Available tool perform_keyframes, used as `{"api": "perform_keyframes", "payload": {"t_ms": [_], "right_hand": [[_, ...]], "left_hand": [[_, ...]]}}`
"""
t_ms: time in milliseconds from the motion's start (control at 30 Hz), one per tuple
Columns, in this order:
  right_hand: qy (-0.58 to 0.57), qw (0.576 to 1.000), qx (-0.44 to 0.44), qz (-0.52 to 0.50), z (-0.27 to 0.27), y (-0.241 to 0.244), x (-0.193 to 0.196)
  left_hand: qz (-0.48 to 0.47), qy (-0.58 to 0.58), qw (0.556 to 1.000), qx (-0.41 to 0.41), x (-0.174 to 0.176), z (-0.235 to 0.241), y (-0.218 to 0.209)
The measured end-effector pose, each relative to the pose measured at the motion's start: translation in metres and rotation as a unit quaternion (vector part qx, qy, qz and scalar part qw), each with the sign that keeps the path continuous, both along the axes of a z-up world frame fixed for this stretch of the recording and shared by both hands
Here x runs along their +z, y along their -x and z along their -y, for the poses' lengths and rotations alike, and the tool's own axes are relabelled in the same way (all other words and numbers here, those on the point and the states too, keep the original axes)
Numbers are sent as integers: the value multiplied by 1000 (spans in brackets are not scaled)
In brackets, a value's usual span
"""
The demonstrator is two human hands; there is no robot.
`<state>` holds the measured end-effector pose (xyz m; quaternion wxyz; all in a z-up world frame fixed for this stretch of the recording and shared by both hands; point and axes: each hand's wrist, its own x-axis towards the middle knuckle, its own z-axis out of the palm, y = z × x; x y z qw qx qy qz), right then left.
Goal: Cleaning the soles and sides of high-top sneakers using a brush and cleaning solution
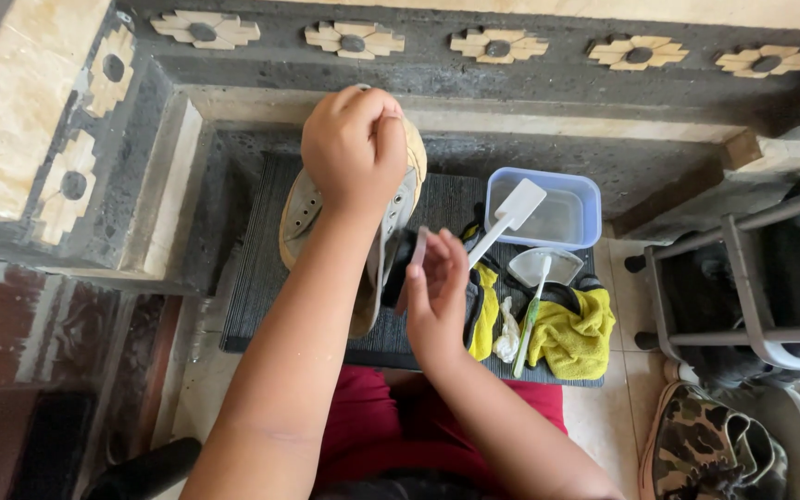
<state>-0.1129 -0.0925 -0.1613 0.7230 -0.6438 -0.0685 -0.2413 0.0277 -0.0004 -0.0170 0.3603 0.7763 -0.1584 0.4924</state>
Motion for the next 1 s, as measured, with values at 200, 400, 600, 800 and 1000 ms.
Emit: {"api": "perform_keyframes", "payload": {"t_ms": [200, 400, 600, 800, 1000], "right_hand": [[53, 996, -6, -77, -7, -2, 14], [113, 987, 22, -112, -14, 27, -31], [9, 999, 21, -45, -2, 10, -14], [62, 997, -3, 42, 5, -11, 11], [189, 981, 18, 46, 2, 6, 22]], "left_hand": [[-8, 4, 1000, 1, -2, -2, -1], [-15, 13, 1000, 6, -5, -7, -3], [-16, 8, 1000, 9, -5, -8, -2], [-16, 1, 1000, 9, -2, -5, 6], [-7, 20, 1000, -7, -2, -12, 14]]}}
